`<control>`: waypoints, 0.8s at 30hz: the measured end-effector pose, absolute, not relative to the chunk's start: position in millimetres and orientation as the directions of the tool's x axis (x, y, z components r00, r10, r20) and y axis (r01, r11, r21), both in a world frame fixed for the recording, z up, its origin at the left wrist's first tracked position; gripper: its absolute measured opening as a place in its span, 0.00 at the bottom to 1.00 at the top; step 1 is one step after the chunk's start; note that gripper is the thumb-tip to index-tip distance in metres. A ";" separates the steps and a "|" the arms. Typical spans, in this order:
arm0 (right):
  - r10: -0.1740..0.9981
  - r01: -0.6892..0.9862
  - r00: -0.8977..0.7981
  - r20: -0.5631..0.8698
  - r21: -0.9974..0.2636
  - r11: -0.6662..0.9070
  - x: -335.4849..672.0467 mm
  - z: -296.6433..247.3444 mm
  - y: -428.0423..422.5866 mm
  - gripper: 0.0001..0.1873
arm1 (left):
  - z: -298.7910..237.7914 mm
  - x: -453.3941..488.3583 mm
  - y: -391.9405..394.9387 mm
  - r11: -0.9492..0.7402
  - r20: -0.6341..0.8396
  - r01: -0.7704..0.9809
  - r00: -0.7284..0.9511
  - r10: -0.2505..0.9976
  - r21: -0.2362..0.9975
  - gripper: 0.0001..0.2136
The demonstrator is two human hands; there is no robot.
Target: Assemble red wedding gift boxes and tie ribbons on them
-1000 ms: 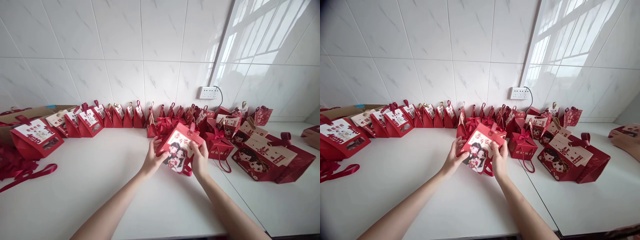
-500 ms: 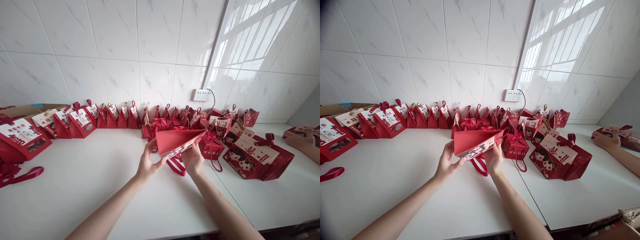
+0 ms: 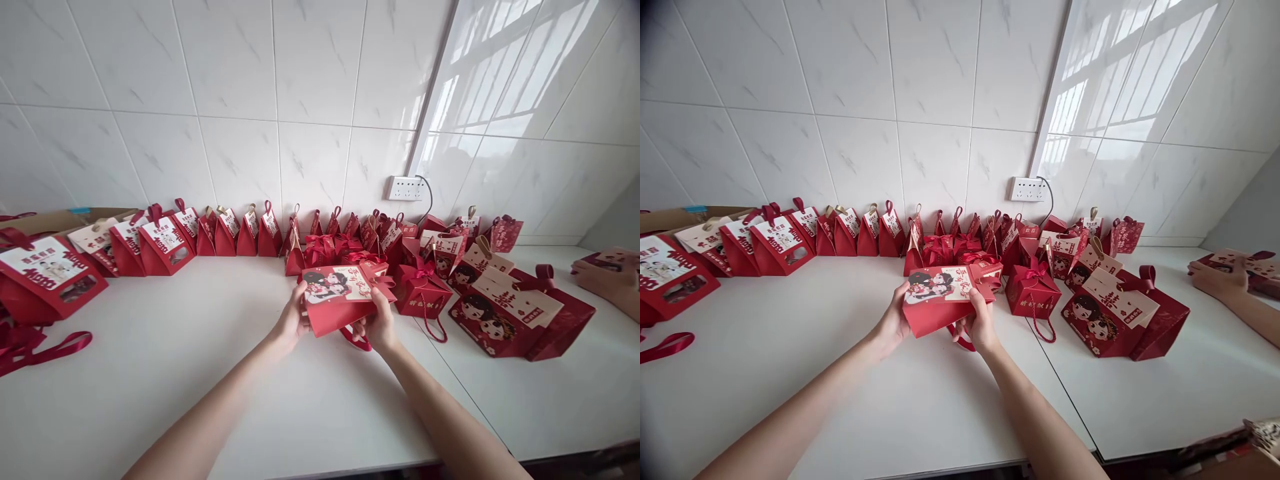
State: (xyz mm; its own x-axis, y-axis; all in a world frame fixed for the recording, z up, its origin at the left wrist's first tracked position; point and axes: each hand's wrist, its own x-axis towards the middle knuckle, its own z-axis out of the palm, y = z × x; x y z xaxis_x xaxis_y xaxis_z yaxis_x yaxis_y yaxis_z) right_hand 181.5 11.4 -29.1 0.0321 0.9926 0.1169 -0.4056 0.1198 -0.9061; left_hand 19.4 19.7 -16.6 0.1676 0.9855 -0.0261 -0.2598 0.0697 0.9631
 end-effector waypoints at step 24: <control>0.990 -0.474 0.138 -0.024 -0.880 0.044 195.8 -21.5 25.9 0.17 | -5.0 18.0 3.7 -0.365 0.391 -0.173 0.149 0.908 0.915 0.14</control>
